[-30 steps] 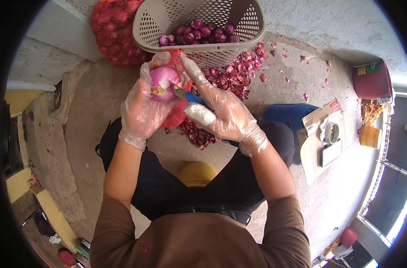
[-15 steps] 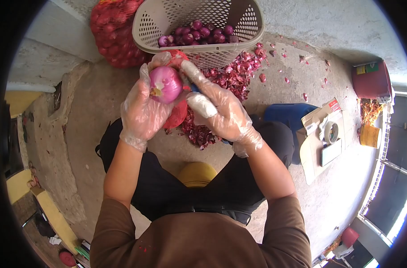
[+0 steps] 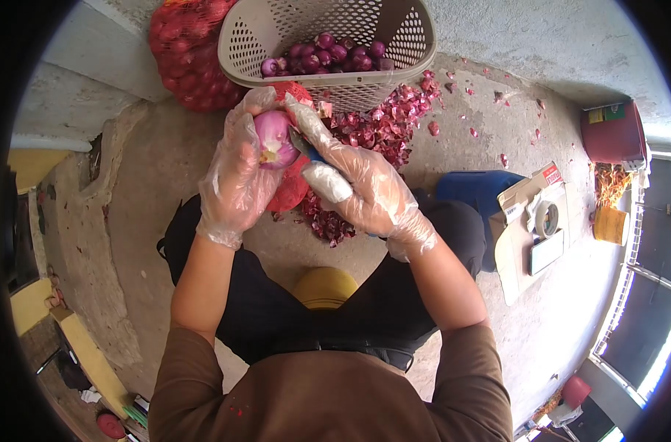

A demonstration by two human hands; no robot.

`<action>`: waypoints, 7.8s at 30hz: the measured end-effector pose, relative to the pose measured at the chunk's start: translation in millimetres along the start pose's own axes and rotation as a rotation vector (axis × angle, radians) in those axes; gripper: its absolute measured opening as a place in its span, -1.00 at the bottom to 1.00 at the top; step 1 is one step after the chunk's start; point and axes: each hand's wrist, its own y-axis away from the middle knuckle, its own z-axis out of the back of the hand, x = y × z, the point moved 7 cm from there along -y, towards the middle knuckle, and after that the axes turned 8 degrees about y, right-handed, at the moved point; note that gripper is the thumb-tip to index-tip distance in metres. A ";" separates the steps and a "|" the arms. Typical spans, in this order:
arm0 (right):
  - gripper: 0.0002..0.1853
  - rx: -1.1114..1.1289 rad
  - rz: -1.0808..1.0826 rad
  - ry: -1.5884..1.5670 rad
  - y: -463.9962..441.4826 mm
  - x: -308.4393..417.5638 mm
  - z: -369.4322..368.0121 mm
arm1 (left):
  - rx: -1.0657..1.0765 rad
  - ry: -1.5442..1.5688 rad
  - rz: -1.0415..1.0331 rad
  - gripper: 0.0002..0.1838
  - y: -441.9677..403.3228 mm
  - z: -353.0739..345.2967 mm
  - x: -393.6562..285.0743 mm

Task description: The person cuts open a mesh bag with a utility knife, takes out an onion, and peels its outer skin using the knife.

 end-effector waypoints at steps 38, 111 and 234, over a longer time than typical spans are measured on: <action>-0.35 -0.086 -0.100 -0.202 0.0 -6.4 9.5 | 0.035 0.103 0.023 -0.47 -2.6 2.5 2.1; -0.27 -0.196 0.388 0.410 1.1 20.1 6.0 | -0.124 0.070 0.270 -0.26 4.8 0.5 14.9; -0.18 -0.077 0.225 0.343 -1.1 9.0 11.7 | -0.088 -0.028 0.353 -0.30 6.0 -7.7 10.7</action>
